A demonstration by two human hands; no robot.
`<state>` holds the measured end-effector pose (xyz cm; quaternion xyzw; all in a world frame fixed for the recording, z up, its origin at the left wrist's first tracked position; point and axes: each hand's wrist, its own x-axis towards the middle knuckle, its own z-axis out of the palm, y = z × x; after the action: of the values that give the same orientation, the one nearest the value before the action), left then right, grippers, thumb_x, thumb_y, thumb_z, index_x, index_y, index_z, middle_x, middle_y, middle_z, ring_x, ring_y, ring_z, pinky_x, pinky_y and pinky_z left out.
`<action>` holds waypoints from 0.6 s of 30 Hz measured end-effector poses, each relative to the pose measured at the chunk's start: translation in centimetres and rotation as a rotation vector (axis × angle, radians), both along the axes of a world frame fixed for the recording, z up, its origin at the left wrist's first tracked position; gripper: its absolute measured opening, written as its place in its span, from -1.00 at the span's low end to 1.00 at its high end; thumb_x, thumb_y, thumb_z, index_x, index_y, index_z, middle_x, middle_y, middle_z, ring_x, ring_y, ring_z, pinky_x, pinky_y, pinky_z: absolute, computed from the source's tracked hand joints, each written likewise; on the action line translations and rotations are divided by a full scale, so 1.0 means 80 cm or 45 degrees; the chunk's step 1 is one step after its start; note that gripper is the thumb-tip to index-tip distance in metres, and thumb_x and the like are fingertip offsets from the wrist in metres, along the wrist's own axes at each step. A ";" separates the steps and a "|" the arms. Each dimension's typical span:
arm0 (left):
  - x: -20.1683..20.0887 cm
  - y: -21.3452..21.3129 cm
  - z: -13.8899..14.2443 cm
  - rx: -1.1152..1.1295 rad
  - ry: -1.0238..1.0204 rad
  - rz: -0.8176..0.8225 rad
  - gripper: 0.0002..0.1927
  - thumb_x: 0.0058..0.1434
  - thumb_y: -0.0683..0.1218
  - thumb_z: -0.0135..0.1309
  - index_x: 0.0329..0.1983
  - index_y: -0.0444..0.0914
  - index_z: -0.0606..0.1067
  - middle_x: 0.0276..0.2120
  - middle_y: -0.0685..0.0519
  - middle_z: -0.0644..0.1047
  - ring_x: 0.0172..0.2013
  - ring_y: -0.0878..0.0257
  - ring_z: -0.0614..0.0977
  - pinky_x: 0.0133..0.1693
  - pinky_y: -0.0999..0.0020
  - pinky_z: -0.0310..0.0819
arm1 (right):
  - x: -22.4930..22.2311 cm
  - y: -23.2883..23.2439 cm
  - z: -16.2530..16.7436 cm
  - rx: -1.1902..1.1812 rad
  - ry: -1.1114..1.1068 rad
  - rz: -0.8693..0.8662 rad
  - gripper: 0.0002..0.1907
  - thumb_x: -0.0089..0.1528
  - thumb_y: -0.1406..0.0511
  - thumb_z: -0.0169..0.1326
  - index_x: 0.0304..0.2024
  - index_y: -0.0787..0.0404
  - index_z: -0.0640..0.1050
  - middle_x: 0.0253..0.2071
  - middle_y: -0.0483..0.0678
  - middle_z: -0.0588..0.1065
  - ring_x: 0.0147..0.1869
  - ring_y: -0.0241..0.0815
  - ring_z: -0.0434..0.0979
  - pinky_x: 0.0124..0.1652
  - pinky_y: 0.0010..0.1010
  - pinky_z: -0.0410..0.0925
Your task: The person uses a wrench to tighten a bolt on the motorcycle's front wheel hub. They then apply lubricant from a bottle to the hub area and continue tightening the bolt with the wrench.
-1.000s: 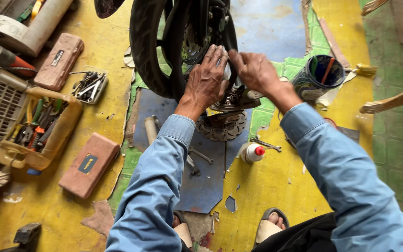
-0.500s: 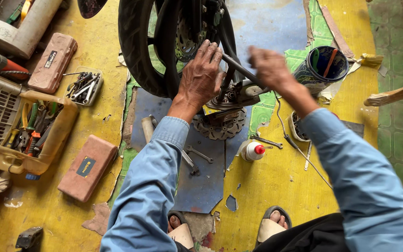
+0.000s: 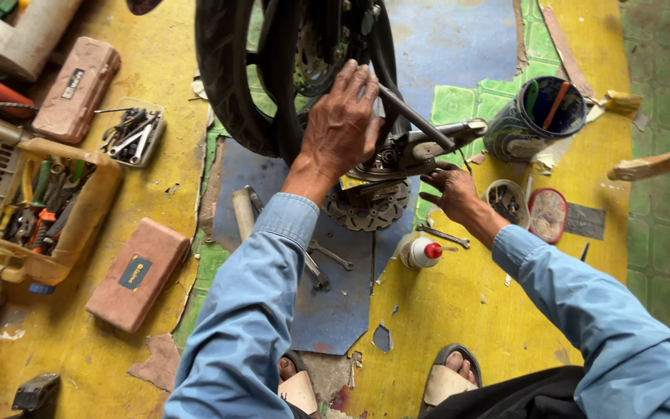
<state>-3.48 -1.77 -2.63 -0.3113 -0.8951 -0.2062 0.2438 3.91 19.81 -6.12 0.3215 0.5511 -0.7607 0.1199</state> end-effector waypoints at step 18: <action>0.002 -0.001 -0.006 -0.047 -0.007 0.004 -0.42 0.20 -0.18 0.17 0.28 -0.48 0.40 0.30 -0.32 0.40 0.38 -0.16 0.33 0.14 0.10 0.58 | 0.022 0.013 -0.012 -0.098 0.003 0.006 -0.33 0.31 0.40 -0.10 0.46 0.12 0.05 0.29 0.08 0.45 0.38 0.03 0.42 0.29 0.17 0.28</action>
<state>-3.33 -1.85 -3.09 -0.3138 -0.8998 -0.1903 0.2361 5.66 20.84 -7.06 0.3145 0.5224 -0.7813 0.1332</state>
